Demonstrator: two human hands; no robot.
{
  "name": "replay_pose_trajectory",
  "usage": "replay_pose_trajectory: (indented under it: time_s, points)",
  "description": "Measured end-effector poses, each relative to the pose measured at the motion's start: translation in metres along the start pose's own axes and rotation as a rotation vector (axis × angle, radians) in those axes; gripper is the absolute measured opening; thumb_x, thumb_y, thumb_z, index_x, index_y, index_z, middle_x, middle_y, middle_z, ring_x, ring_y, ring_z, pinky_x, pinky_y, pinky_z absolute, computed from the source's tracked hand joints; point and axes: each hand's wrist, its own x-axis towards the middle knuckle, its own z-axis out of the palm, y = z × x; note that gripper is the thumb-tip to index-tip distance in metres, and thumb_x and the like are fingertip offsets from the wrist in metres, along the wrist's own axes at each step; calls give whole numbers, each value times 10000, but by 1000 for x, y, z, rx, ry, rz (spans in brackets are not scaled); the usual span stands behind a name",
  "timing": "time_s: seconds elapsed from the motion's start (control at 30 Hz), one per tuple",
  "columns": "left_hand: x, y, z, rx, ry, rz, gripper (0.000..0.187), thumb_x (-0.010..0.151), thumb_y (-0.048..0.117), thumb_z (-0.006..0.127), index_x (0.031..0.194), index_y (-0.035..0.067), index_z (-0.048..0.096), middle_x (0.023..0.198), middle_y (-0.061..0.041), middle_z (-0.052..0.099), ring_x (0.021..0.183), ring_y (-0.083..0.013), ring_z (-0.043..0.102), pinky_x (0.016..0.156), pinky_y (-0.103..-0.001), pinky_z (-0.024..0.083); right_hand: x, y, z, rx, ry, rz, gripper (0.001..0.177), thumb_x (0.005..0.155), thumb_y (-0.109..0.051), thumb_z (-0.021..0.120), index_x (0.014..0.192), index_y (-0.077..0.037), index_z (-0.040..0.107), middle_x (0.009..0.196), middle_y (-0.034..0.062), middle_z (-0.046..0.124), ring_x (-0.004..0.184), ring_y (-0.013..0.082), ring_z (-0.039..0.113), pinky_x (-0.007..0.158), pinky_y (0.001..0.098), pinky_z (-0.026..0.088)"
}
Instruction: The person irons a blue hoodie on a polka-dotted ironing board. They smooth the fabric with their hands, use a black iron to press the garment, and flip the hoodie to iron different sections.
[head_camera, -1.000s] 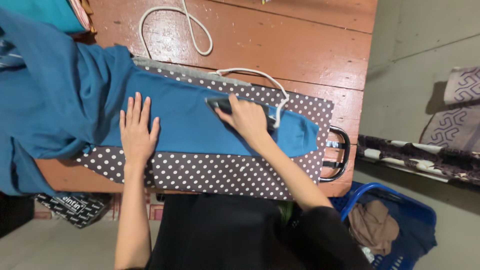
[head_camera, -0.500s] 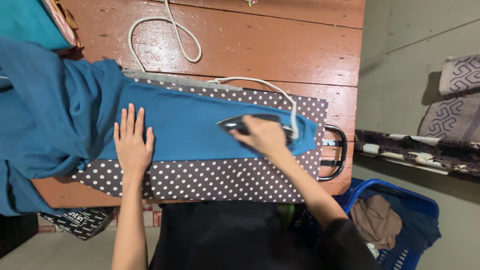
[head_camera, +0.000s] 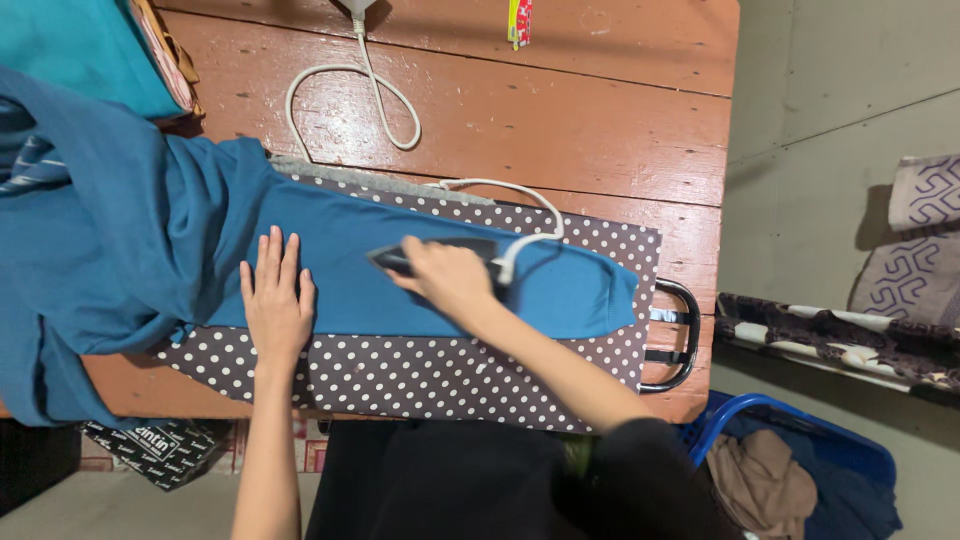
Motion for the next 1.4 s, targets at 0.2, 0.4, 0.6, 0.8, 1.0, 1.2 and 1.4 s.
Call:
replay_pose_trajectory:
  time_s: [0.2,0.4,0.6,0.8,1.0,1.2,1.4]
  points:
    - [3,2,-1,0,44,17,516,1032,162,539,1539,72,528,1667,-117,414,1552,-276,367,1259,-518,265,-45,92,-64,-89,-54,-20,483,886,-560,718,885,-90,607,686,108,686,565,301,678,491,441,523]
    - [1,3,0,13,62,23,510,1016,164,554,1516,62,552,1653,-117,435,1545,-281,379,1257,-521,267,-52,181,-138,-192,36,-19,510,809,-541,778,954,-68,652,835,125,670,843,334,659,862,486,440]
    - [-9,0,3,57,190,79,388,1013,99,617,1387,-5,607,1494,-152,586,1451,-298,509,1267,-512,306,-36,231,-115,180,537,268,397,909,-399,802,919,-44,624,883,100,629,856,277,587,813,409,448]
    - [-58,9,1,-138,399,-316,353,991,35,696,1281,-62,520,1285,-260,532,1259,-410,520,1109,-508,384,-18,292,-18,1044,1070,535,289,1002,-300,722,933,-34,632,812,27,593,743,115,547,674,299,449]
    - [-91,-46,37,-704,470,-674,598,1032,54,674,1465,-93,288,1463,-259,405,1297,-323,513,1060,-403,465,-14,286,55,1399,1178,554,379,1058,-413,579,1047,-36,620,921,28,628,839,125,584,705,294,466]
    - [-24,-112,48,-1402,649,-1019,425,906,79,786,1211,-44,517,1170,-165,659,1048,-259,650,881,-397,551,-37,207,24,933,1054,595,514,998,-349,719,1262,-1,446,1228,83,566,1117,188,555,988,344,471]
    - [44,-98,-2,-1945,736,-999,387,839,14,777,1196,-74,655,1200,-178,714,1054,-312,733,932,-479,591,-116,61,5,165,377,197,418,833,-177,766,1176,-9,593,1130,168,613,1076,350,569,947,449,407]
